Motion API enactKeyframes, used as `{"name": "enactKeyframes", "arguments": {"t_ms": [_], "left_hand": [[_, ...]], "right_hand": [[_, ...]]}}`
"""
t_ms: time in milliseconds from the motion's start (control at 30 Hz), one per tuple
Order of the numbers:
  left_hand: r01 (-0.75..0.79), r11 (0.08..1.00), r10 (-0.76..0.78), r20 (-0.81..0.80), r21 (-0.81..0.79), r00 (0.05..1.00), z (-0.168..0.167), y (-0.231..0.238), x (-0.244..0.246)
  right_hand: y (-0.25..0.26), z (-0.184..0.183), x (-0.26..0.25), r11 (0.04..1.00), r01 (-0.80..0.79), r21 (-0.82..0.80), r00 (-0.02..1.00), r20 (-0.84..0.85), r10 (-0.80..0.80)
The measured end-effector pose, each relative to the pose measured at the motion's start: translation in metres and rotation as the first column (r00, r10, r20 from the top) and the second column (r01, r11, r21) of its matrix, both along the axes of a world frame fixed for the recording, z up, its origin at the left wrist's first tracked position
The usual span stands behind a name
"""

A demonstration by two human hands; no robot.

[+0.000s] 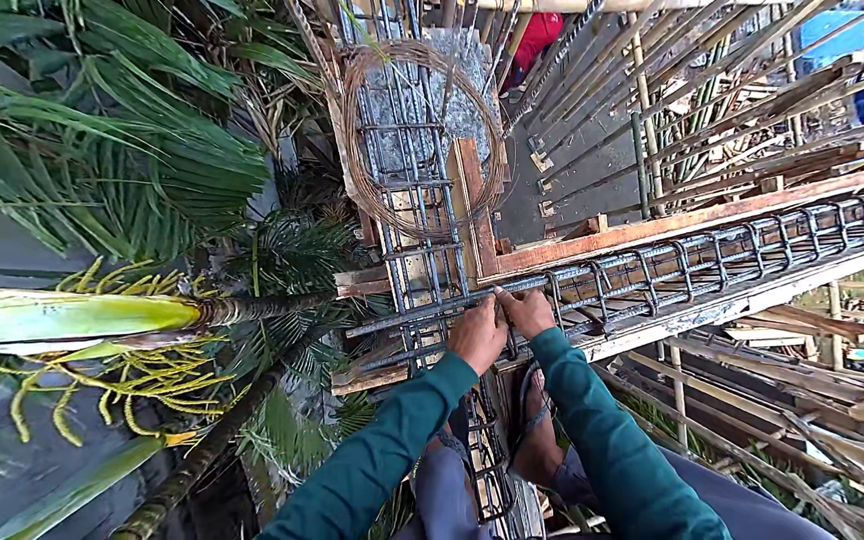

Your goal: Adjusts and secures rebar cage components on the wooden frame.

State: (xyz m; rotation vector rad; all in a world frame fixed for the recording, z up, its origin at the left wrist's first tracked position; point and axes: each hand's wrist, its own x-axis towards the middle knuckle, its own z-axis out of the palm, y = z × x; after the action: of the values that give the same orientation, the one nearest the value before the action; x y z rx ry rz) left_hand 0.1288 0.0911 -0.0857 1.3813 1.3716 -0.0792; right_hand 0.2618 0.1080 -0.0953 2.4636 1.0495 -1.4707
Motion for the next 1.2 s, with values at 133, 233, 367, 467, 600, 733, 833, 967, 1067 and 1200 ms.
{"name": "enactKeyframes", "arguments": {"t_ms": [133,233,367,467,600,733,833,967,1067,1200], "left_hand": [[-0.023,0.998,0.023,0.006,0.057,1.000,-0.004,-0.006,0.004],[-0.012,0.998,0.014,-0.024,0.064,1.000,-0.005,-0.004,0.007],[-0.020,0.999,0.019,-0.038,-0.026,0.999,-0.003,0.011,0.011],[-0.060,0.997,0.061,0.037,-0.039,0.997,-0.011,0.022,0.007],[-0.041,0.998,0.046,0.110,-0.042,0.993,-0.017,0.030,0.000],[-0.027,1.000,0.025,0.102,0.015,0.994,-0.022,0.031,0.002],[-0.053,0.995,0.047,0.072,0.083,0.996,-0.022,0.010,0.009],[-0.041,0.985,0.030,0.067,0.170,0.997,-0.019,-0.016,0.013],[-0.025,0.974,0.020,0.024,0.225,1.000,-0.027,-0.020,0.004],[0.101,0.954,-0.069,-0.121,0.281,0.990,-0.028,-0.021,0.003]], "right_hand": [[-0.007,-0.006,0.008,0.998,0.044,0.035,0.997,-0.066,-0.042],[-0.010,-0.008,0.013,0.996,0.087,0.034,0.991,-0.104,-0.083],[-0.010,-0.008,0.013,0.996,0.083,0.034,0.990,-0.114,-0.078],[-0.014,-0.008,0.012,0.995,0.060,0.074,0.990,-0.129,-0.050],[-0.015,-0.006,0.007,0.991,0.008,0.131,0.993,-0.118,0.008],[-0.017,-0.009,0.005,0.989,0.037,0.146,0.993,-0.116,-0.020],[-0.014,-0.008,0.005,0.993,0.028,0.114,0.992,-0.125,-0.014],[-0.007,-0.010,0.012,0.998,0.003,0.070,0.987,-0.161,0.008],[-0.006,-0.009,0.013,0.999,0.033,0.012,0.983,-0.183,-0.031],[-0.006,-0.009,0.014,0.997,0.069,0.019,0.978,-0.200,-0.064]]}}
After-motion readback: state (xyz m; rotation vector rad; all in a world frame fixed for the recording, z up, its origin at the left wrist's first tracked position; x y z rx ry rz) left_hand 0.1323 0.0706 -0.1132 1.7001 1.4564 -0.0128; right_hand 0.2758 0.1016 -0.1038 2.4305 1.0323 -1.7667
